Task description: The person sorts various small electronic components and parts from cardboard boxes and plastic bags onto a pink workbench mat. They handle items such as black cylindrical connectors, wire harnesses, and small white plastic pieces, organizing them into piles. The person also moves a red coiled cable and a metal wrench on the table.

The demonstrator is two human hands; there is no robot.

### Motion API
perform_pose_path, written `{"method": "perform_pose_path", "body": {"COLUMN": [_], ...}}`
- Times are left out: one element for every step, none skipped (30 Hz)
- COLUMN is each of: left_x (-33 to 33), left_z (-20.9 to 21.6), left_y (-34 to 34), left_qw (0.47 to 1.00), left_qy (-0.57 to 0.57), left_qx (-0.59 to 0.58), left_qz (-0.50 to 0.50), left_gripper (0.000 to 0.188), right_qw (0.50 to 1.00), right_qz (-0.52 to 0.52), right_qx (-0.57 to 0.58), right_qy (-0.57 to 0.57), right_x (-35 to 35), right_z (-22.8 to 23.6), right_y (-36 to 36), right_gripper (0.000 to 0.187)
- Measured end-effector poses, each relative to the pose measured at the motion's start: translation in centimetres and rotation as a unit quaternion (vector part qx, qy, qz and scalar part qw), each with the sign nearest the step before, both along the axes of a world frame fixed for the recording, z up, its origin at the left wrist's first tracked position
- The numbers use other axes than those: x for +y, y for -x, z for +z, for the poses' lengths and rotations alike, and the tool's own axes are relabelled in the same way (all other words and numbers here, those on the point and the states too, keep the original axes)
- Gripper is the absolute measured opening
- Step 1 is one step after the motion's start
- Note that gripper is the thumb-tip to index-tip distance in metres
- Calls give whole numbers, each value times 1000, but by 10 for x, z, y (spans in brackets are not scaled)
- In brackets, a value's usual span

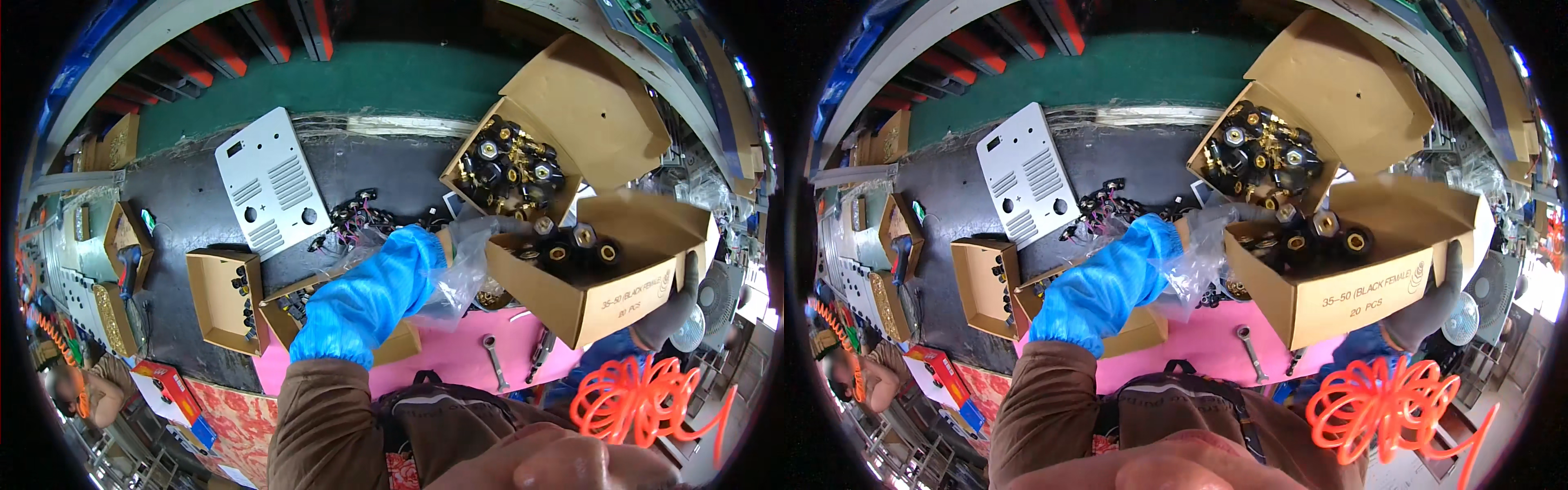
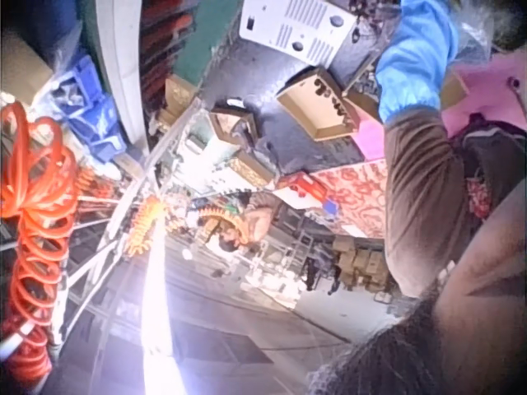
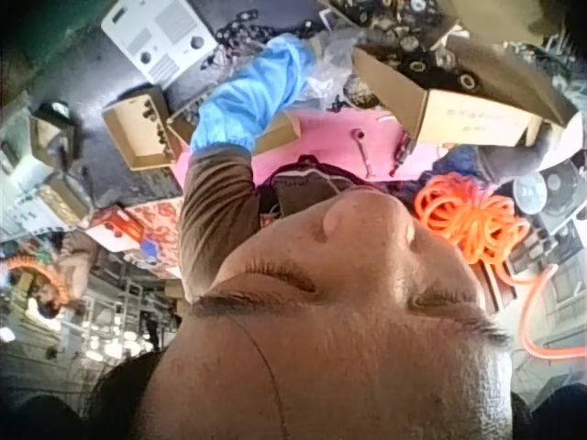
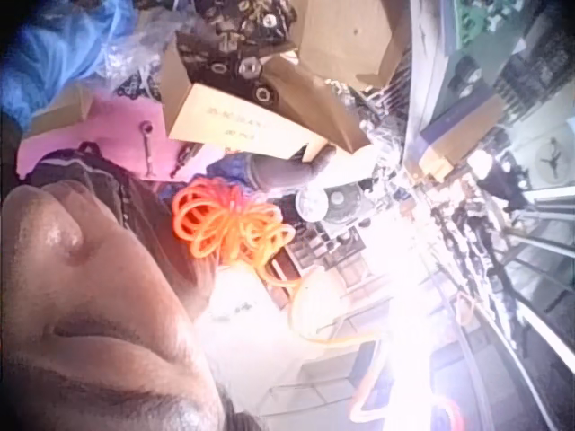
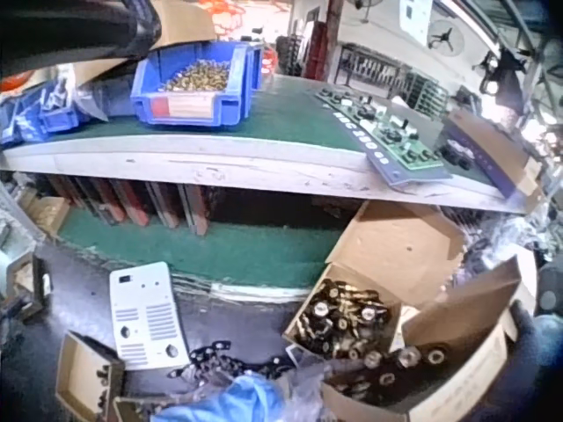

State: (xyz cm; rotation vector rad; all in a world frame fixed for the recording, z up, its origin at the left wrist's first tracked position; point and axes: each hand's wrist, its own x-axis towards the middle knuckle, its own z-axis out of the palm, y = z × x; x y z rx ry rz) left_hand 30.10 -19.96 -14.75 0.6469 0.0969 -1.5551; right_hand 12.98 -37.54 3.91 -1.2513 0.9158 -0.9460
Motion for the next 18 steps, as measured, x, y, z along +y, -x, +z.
{"method": "perform_pose_path", "body": {"left_x": [1, -2, -6, -11, -10, -14, -9, -8, -8, -8, -7, -7, -8, -10, -12, -12, -12, -6], "left_z": [-5, -27, -66, -76, -71, -65, -61, -58, -55, -53, -52, -52, -51, -51, -45, -39, -36, -33], "left_y": [3, 12, 24, 22, 19, 15, 15, 17, 19, 25, 25, 23, 25, 20, 10, 8, 7, 22], "left_qw": [999, 996, 991, 990, 992, 993, 993, 994, 994, 994, 994, 994, 994, 994, 994, 994, 994, 994], "left_qy": [51, 83, 120, 124, 112, 98, 97, 94, 95, 93, 94, 93, 91, 91, 96, 95, 95, 90], "left_qx": [7, 25, 43, 51, 53, 58, 53, 51, 48, 51, 48, 45, 50, 46, 38, 34, 35, 41], "left_qz": [8, 22, 37, 41, 31, 18, 28, 31, 30, 27, 39, 44, 45, 46, 43, 42, 45, 49], "left_gripper": [45, 45, 44, 44, 45, 45, 45, 45, 45, 46, 46, 46, 46, 47, 47, 47, 48, 48], "right_qw": [999, 994, 998, 996, 987, 974, 994, 983, 962, 880, 899, 917, 957, 981, 993, 978, 928, 835], "right_qz": [-11, -21, -56, -15, -34, -53, 42, 49, 44, -11, -11, -14, 2, 27, 36, 34, 0, -32], "right_qx": [-38, -77, -8, 24, 56, 89, -38, 27, 88, 241, 205, 168, 111, 46, -23, 8, 174, 330], "right_qy": [-35, -70, 0, 86, 144, 201, 98, 176, 255, 409, 386, 362, 269, 188, 108, 204, 329, 439], "right_x": [5, 3, -13, -54, -55, -53, -69, -84, -96, -103, -106, -107, -107, -105, -95, -82, -86, -92], "right_z": [-2, -5, -15, -40, -42, -42, -41, -53, -60, -73, -81, -88, -81, -70, -51, -44, -48, -55], "right_y": [-4, -9, -8, 9, -3, -12, -12, -5, -1, 4, -3, -7, -7, -9, -12, -22, -16, -6], "right_gripper": [44, 44, 40, 36, 35, 35, 34, 32, 29, 28, 27, 26, 27, 27, 27, 24, 23, 23]}}
